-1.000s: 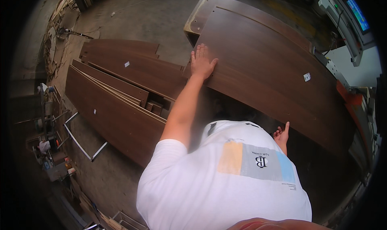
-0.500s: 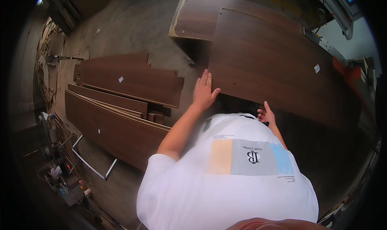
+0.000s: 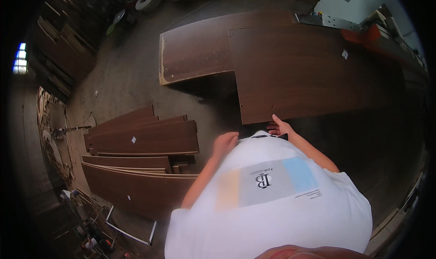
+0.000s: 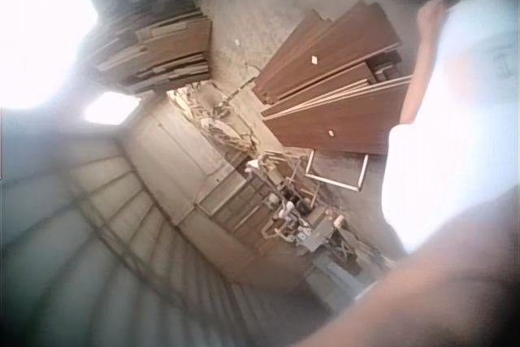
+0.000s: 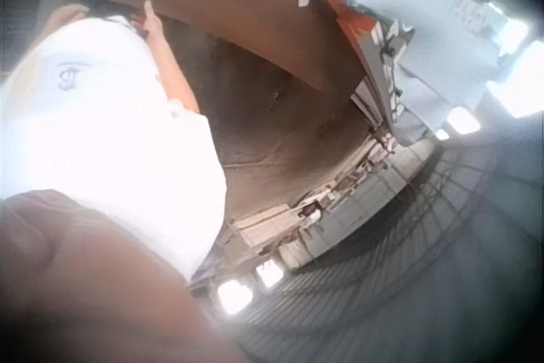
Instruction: The person feeds wooden boards into an edge-banding machine by hand, one at a time, and retrieves them as they come out of the other side to stack them on a pile.
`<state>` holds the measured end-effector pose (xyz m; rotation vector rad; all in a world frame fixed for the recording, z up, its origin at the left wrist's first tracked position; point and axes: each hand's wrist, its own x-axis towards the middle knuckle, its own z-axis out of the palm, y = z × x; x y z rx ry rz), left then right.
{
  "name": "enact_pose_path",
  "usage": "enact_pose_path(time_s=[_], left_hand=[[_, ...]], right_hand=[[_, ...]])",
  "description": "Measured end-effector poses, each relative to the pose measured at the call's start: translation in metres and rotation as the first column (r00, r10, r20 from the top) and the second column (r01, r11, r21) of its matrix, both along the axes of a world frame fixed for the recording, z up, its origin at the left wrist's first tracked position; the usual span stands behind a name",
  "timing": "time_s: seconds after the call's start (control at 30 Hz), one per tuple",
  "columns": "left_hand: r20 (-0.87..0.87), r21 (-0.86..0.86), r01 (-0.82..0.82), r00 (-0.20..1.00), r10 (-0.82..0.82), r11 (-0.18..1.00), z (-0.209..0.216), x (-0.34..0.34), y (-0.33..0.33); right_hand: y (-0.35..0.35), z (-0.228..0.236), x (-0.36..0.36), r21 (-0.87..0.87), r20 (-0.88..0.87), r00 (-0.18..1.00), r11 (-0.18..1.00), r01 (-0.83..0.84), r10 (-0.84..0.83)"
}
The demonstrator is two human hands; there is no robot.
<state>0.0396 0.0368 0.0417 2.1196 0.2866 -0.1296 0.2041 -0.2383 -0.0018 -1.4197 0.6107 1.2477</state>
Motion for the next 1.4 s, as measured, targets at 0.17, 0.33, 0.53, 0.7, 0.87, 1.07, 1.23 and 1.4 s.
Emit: enact_pose_path(time_s=[0.17,0.33,0.53,0.7,0.87,1.07,1.23,1.4], left_hand=[[-0.285,-0.082,-0.034,0.959,0.010,0.996,-0.013,0.017,-0.008],[-0.393,0.002,0.102,0.915,-0.093,0.995,-0.040,0.046,-0.003],[-0.508,0.017,-0.010,0.861,0.017,1.000,-0.173,0.003,0.029],[-0.629,-0.046,-0.026,0.777,-0.009,0.999,-0.212,-0.001,0.025],[-0.578,0.010,0.021,0.816,-0.011,1.000,-0.208,0.022,-0.007],[-0.466,-0.027,0.126,0.876,-0.124,0.992,-0.179,0.075,-0.077],[-0.555,-0.081,-0.058,0.832,0.004,0.995,-0.151,0.097,-0.147],[-0.496,-0.040,-0.161,0.860,0.120,0.986,-0.160,0.075,-0.164]], right_hand=[[-0.006,0.004,0.011,0.094,-0.038,0.979,0.974,0.204,-0.201],[-0.032,0.005,0.016,0.147,0.073,0.894,0.891,0.430,-0.443],[-0.068,-0.012,0.032,0.238,0.121,0.828,0.825,0.512,-0.548],[-0.109,-0.015,0.046,0.280,0.112,0.741,0.737,0.615,-0.662],[-0.145,-0.006,0.064,0.262,0.070,0.700,0.690,0.674,-0.710],[-0.195,-0.017,0.083,0.165,0.072,0.719,0.719,0.675,-0.691],[-0.223,0.020,0.102,0.026,0.166,0.726,0.739,0.673,-0.667],[-0.249,0.018,0.115,0.001,0.331,0.652,0.691,0.723,-0.682]])
